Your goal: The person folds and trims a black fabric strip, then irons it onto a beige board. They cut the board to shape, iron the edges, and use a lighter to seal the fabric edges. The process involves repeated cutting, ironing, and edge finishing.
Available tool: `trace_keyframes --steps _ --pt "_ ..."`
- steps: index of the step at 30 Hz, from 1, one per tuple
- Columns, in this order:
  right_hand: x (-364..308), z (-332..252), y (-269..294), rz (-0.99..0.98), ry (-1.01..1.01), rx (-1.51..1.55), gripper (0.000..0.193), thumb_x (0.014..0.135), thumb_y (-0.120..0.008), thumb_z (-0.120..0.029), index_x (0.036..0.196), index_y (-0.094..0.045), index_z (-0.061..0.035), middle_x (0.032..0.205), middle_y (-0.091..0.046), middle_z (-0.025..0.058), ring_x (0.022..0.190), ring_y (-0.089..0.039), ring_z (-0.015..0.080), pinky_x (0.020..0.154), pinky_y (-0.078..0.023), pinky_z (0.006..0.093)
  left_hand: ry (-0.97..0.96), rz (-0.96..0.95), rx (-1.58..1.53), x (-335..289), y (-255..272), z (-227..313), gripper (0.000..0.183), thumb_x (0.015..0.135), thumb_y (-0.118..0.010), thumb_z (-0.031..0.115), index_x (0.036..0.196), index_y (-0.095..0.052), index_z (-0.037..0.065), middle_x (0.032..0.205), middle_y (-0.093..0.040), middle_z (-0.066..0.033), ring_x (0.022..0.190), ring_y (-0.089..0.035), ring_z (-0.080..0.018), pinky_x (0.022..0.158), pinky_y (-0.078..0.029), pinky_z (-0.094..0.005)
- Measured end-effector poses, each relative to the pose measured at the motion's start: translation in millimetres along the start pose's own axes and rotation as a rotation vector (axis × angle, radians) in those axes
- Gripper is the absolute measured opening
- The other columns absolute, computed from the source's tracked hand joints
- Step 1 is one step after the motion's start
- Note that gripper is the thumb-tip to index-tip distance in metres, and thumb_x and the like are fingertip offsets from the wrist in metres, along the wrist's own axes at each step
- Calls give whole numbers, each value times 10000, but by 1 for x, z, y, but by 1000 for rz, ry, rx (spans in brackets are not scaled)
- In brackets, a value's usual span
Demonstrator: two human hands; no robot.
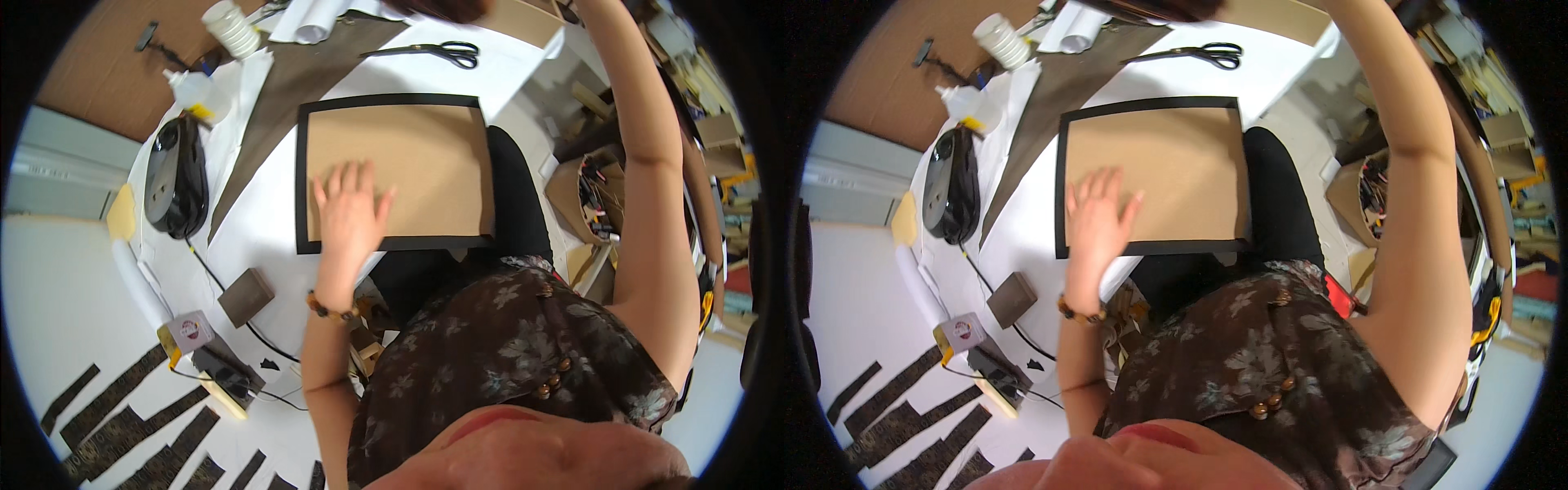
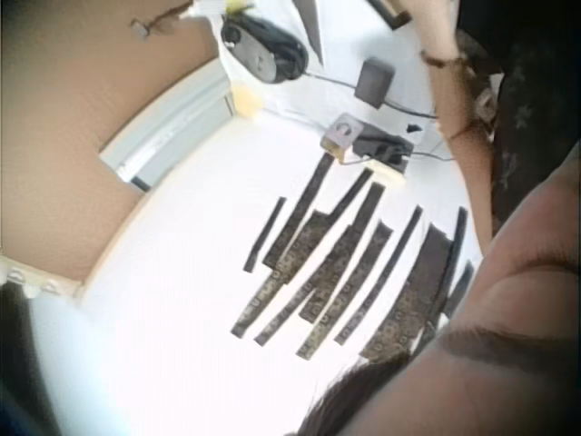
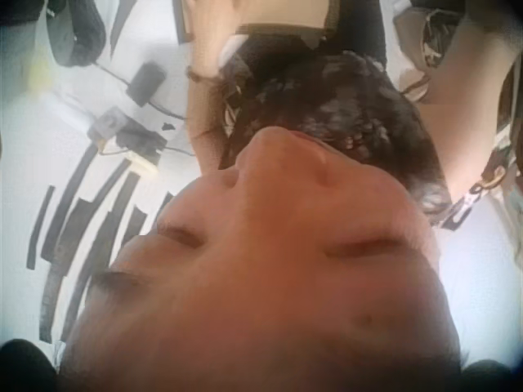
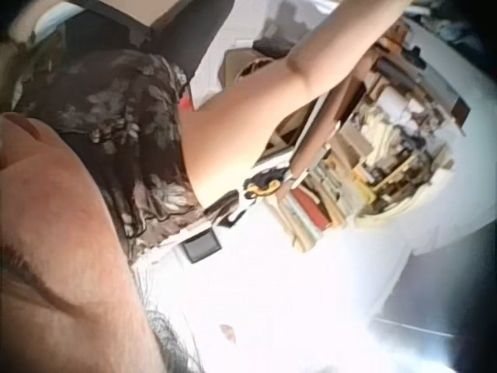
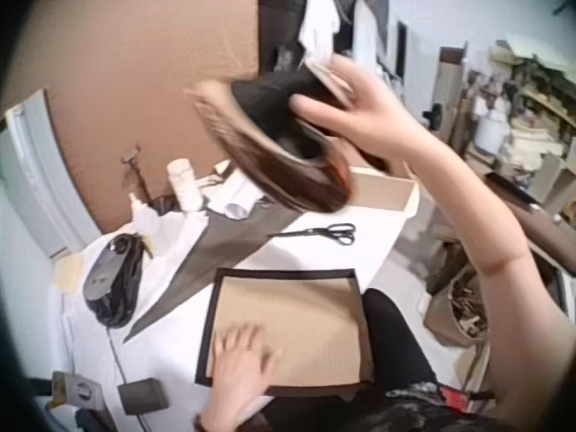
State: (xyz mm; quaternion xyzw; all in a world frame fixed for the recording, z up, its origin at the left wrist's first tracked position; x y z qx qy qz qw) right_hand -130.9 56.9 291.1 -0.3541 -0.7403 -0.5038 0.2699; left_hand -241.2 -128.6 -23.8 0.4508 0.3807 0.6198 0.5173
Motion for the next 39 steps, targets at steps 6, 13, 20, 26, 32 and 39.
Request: trace_keyframes --steps 6,13,20,26,32,39 --pt "-293 102 100 305 -1107 211 345 936 -624 -445 784 -569 -140 634 -534 -26 533 -497 77 532 -409 237 -437 81 -198 117 -39 38 650 984 -454 458 1464 -356 32 1514 -324 -220 1446 -219 -357 1189 -155 -480" --pt "-456 141 10 597 -1542 1077 376 914 -633 -489 931 -530 -127 577 -484 -37 448 -455 64 449 -453 233 -396 -74 90 149 -106 72 722 982 -330 560 1512 -274 74 1592 -216 -105 1485 -120 -295 1212 -78 -433" --pt "-438 172 -8 537 -1584 1233 356 947 -596 -458 921 -544 -108 573 -460 -47 426 -435 56 423 -446 220 -413 -47 65 153 -105 83 700 980 -404 515 1500 -295 60 1587 -239 -87 1476 -173 -259 1207 -111 -419" --pt "-426 193 -13 470 -1546 1226 292 959 -596 -423 1024 -517 -149 581 -460 -38 437 -418 62 433 -437 231 -417 -65 86 154 -103 85 664 982 -412 490 1472 -344 48 1575 -274 -65 1468 -199 -261 1198 -142 -424" --pt "-420 192 -6 446 -1565 1097 312 950 -609 -428 1010 -492 -145 574 -445 -43 441 -407 54 433 -407 223 -454 -51 66 154 -101 89 625 979 -425 468 1426 -415 32 1564 -300 -57 1462 -212 -276 1186 -161 -454" --pt "-395 168 2 403 -1529 822 338 951 -604 -432 945 -498 -111 584 -437 -26 454 -410 75 450 -400 242 -444 -52 76 153 -101 86 618 981 -424 461 1420 -419 26 1560 -307 -63 1462 -211 -281 1183 -165 -458"
Point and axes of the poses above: each hand's wrist, its own x-axis towards the middle knuckle, its own y-axis out of the back of the hand, z = x × y, the point moved 8 cm from there along x, towards the middle knuckle
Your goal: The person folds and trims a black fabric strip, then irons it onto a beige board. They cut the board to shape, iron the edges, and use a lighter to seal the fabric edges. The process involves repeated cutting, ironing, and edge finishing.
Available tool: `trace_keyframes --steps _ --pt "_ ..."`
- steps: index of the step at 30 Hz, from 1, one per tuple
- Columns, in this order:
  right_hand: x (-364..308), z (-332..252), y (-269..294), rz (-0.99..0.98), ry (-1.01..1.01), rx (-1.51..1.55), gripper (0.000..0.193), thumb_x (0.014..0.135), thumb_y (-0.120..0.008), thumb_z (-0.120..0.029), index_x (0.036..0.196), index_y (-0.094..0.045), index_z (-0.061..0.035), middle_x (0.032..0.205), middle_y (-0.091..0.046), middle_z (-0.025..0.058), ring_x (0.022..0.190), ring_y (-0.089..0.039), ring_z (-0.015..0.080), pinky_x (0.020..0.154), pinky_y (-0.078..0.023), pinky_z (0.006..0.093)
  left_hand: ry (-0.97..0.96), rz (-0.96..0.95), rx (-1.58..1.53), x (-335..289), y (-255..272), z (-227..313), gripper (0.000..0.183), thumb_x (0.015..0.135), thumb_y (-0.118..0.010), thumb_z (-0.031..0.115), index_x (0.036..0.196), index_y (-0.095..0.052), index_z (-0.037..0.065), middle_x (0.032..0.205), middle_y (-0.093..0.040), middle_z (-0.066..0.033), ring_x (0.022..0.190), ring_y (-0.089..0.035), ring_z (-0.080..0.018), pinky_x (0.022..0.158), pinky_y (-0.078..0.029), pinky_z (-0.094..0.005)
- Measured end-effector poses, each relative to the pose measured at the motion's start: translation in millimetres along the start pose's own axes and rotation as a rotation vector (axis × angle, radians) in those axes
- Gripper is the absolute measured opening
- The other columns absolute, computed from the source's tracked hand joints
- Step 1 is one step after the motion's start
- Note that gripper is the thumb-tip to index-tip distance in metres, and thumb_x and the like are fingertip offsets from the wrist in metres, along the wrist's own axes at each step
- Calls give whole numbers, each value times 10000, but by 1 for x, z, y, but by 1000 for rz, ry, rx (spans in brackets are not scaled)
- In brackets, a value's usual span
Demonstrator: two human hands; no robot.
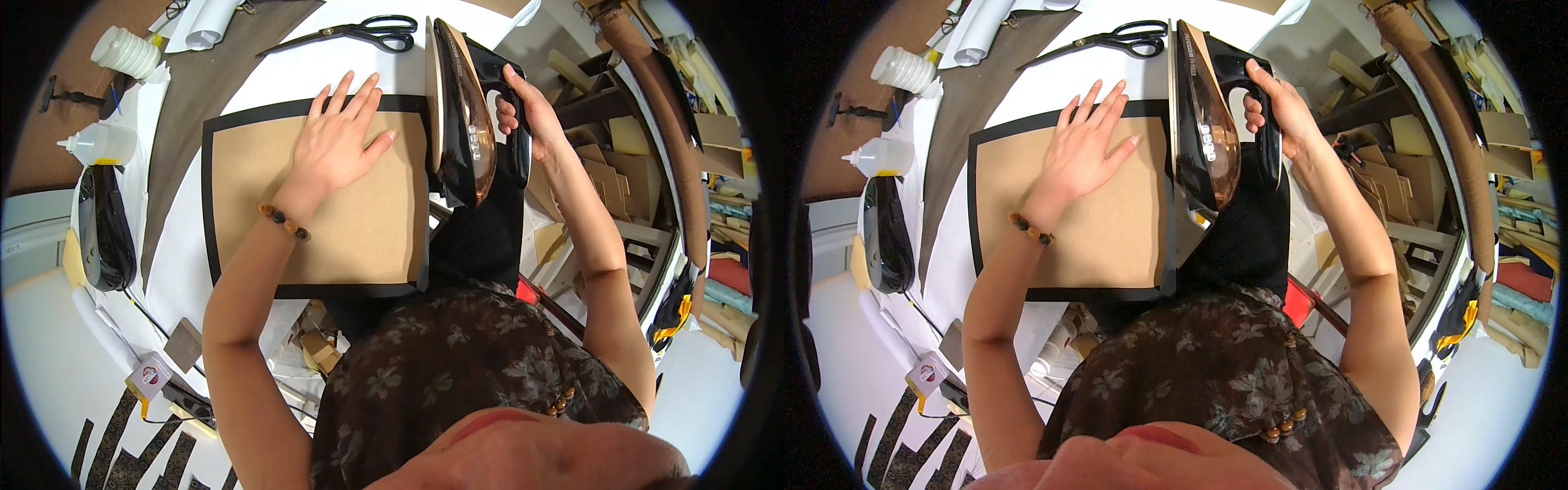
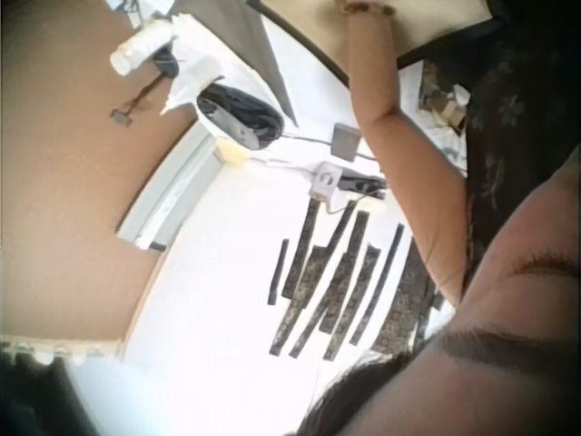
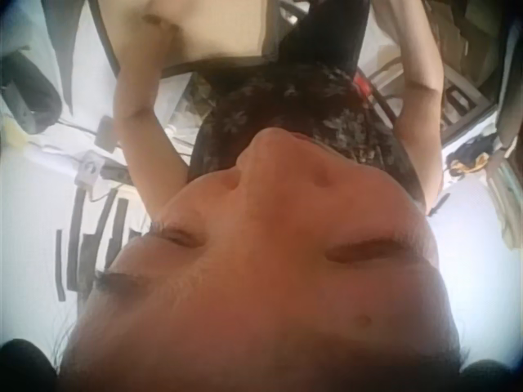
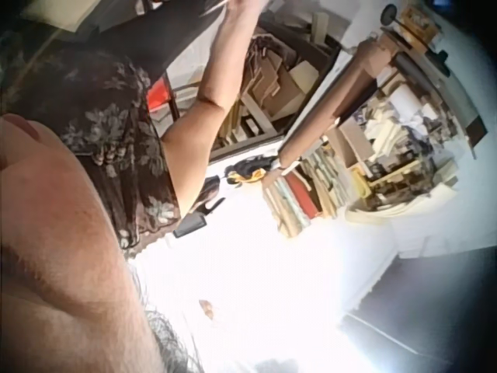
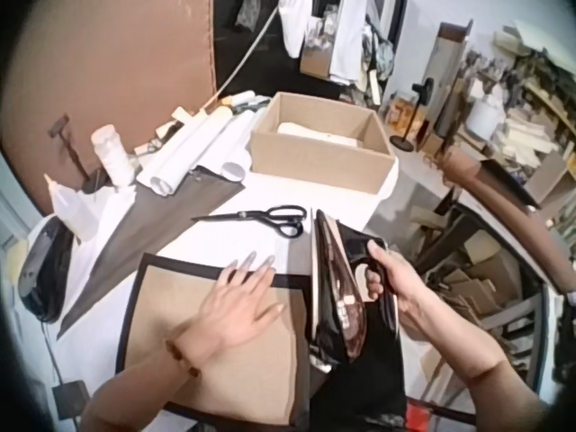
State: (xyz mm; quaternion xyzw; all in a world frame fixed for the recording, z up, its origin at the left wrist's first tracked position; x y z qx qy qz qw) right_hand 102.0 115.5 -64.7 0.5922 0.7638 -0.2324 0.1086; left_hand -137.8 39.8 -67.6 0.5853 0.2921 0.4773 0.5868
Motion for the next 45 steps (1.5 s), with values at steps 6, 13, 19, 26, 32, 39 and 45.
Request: trace_keyframes --steps 6,13,19,26,32,39,45 --pt "-2 -3 -1 17 33 -21 349 948 -610 -431 920 -474 -111 576 -448 -9 447 -420 89 447 -399 253 11 -8 10 -1 -1 -1 643 988 -400 478 1448 -380 29 1570 -287 -54 1462 -207 -281 1191 -154 -461" --pt "-15 -1 -3 21 172 -139 328 964 -596 -385 870 -470 -97 563 -474 22 422 -437 117 436 -402 271 11 -12 31 -2 -5 -1 667 987 -390 497 1463 -362 31 1575 -276 -42 1464 -206 -267 1192 -157 -454" --pt "-36 -12 -20 -70 352 -311 275 970 -601 -305 905 -496 -59 566 -494 34 427 -461 126 438 -412 273 45 -84 90 0 -9 -4 678 982 -383 523 1479 -349 62 1572 -283 -45 1465 -205 -248 1195 -154 -443" --pt "-35 -7 26 -65 436 -137 262 969 -591 -294 925 -496 -53 560 -487 43 433 -473 138 435 -415 278 20 36 71 2 -5 -2 692 975 -359 562 1507 -312 122 1571 -292 -38 1466 -206 -245 1196 -147 -425" --pt "-34 2 -6 -123 491 -334 251 951 -623 -268 940 -565 -24 559 -542 29 440 -496 104 437 -401 250 14 31 95 -2 -5 0 698 969 -365 569 1479 -363 92 1562 -310 -36 1462 -217 -259 1194 -147 -439" --pt "-23 -11 -10 -141 527 -372 263 938 -644 -287 964 -583 -32 578 -539 4 454 -490 78 439 -381 238 28 5 118 0 -5 1 707 935 -427 585 1449 -414 100 1556 -320 -24 1459 -226 -257 1188 -159 -452" --pt "-82 -7 -38 -200 614 -686 394 850 -751 -262 1117 -612 -9 786 -647 14 709 -600 64 645 -493 234 47 67 143 -4 -7 -3 678 886 -557 519 1466 -400 205 1571 -301 1 1452 -254 -228 1179 -197 -435"
Point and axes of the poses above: each hand's wrist, its own x-axis towards the middle knuckle, its own y-axis out of the back of the hand, z = x × y, the point moved 8 cm from there along x, towards the middle knuckle
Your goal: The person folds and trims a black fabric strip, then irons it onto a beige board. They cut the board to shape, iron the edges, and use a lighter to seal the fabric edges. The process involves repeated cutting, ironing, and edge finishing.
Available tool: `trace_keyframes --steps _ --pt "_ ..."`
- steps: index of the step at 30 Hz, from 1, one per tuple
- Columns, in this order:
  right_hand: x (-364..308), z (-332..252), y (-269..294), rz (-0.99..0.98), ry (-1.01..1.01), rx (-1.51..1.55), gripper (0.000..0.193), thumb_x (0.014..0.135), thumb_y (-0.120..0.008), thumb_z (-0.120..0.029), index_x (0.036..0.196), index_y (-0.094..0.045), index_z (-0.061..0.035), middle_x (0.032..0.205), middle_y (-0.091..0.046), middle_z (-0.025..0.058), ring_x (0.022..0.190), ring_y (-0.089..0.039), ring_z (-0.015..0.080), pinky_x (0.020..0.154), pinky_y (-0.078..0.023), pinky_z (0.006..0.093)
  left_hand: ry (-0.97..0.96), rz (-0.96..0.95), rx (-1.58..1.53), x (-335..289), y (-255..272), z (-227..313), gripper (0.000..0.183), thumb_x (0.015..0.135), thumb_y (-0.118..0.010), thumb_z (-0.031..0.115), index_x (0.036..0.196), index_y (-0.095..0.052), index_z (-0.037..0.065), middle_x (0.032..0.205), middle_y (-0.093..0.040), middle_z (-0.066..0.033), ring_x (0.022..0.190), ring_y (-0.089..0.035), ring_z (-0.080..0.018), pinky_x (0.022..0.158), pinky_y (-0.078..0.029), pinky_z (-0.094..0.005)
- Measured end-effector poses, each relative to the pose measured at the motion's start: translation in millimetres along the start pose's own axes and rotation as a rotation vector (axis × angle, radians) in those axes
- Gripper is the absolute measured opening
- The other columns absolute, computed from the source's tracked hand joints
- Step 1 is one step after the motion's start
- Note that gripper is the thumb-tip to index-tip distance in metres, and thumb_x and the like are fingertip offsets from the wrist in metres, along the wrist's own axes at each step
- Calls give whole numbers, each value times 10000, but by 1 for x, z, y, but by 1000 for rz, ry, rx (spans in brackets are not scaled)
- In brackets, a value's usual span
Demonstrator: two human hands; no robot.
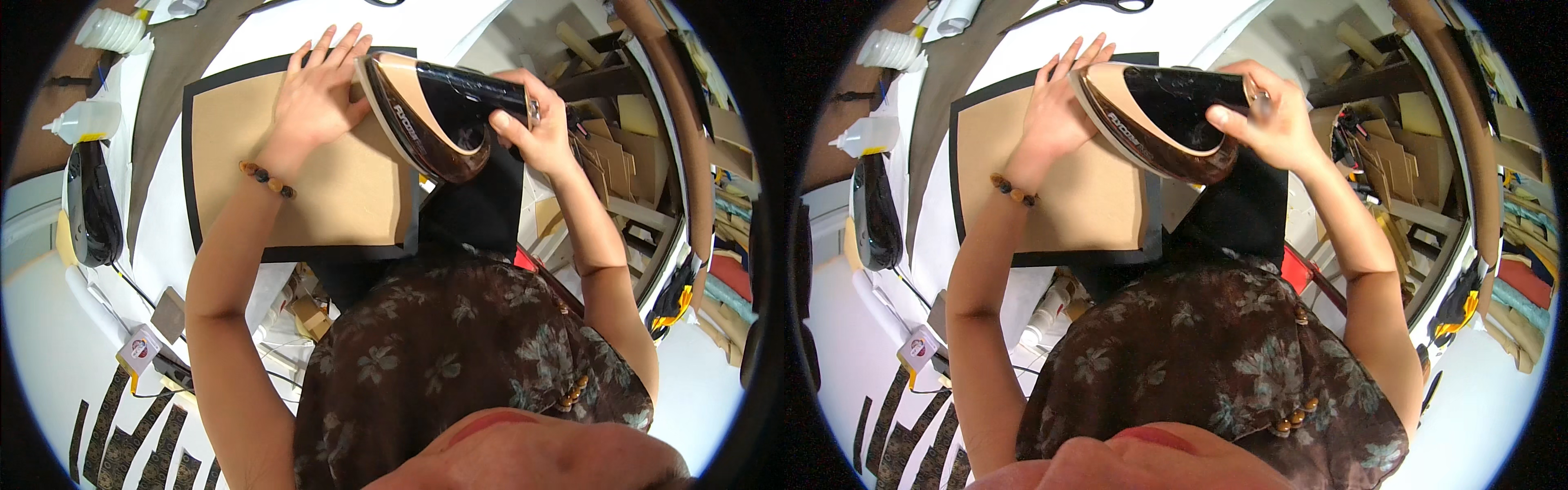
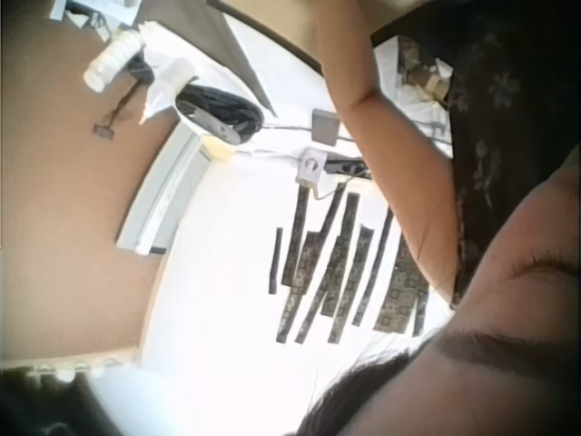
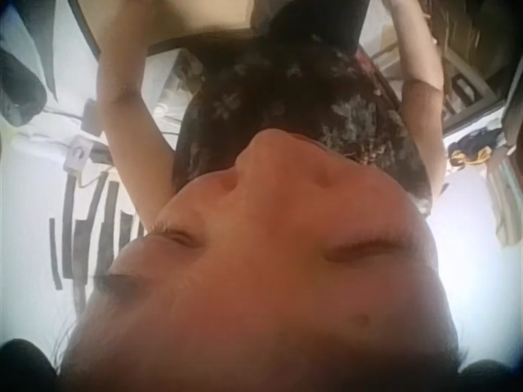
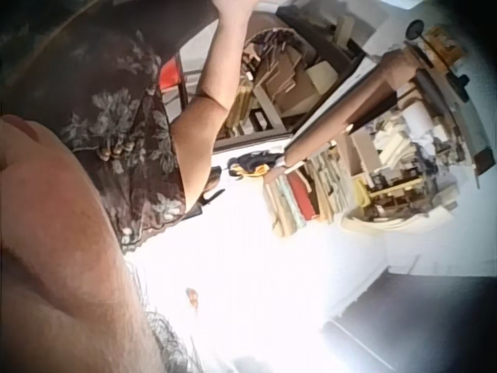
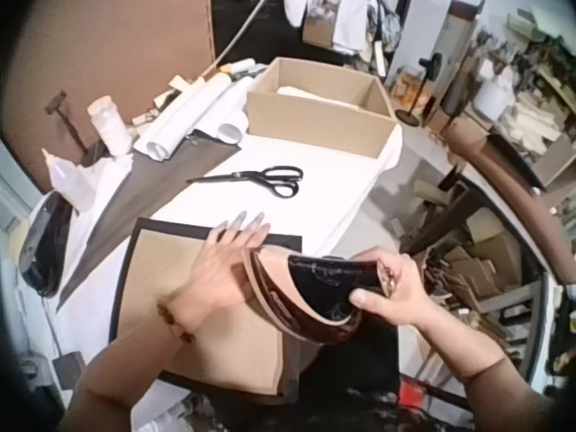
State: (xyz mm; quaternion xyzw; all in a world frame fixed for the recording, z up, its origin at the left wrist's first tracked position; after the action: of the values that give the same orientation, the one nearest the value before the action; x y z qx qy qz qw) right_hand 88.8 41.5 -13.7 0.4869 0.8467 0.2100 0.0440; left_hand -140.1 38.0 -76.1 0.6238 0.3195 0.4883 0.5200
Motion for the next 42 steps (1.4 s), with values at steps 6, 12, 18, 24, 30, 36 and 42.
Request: trace_keyframes --steps 6,12,18,24,30,36,42 --pt "2 2 8 72 -2 -39 435 825 -776 -285 1130 -626 -13 718 -622 -16 597 -539 43 592 -455 205 20 -18 33 5 -4 3 711 854 -600 504 1493 -333 344 1573 -298 6 1448 -267 -229 1182 -195 -427" --pt "-13 -24 -5 -65 84 -323 486 785 -765 -326 1096 -628 21 944 -705 107 881 -689 176 813 -520 294 -19 -5 23 7 -9 -2 895 737 -700 591 1508 -303 369 1581 -280 -33 1454 -256 -258 1180 -205 -433" --pt "-27 -38 -20 -147 205 -332 516 764 -789 -367 1077 -652 20 955 -718 147 839 -722 213 746 -558 310 -15 83 -52 7 6 2 719 851 -579 610 1489 -345 376 1563 -308 -97 1440 -273 -324 1170 -217 -447" --pt "-16 -44 -19 -105 198 -290 515 766 -801 -335 1079 -641 42 890 -719 150 759 -721 214 681 -566 299 -28 127 -68 8 1 -2 607 918 -463 633 1469 -381 391 1549 -332 -113 1428 -294 -340 1159 -227 -448" --pt "-77 -55 -49 -265 329 -310 548 713 -844 -339 1066 -656 36 931 -722 150 795 -729 256 694 -583 321 -18 121 -47 11 6 6 584 924 -465 621 1461 -386 407 1545 -335 -119 1426 -299 -327 1164 -225 -444" --pt "-73 1 -7 231 38 110 439 812 -779 -233 1114 -603 33 732 -625 34 543 -563 103 525 -465 236 -60 97 -187 7 23 4 607 964 -525 436 1454 -386 107 1505 -362 -185 1408 -332 -281 1153 -252 -376" --pt "-105 40 0 338 12 514 428 859 -732 -207 1124 -547 72 680 -609 83 506 -560 131 490 -465 257 -254 -175 -390 -91 64 42 827 792 -723 443 1463 -390 94 1543 -303 -182 1448 -224 -375 1178 -208 -507"
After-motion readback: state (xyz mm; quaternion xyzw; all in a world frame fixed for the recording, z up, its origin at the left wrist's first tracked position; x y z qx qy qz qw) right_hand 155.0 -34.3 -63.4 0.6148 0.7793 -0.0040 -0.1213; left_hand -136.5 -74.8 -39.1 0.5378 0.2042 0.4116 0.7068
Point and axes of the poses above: each hand's wrist, its own x-axis towards the middle knuckle, its own y-axis out of the back of the hand, z = x × y, the point moved 8 cm from there along x, towards the middle knuckle
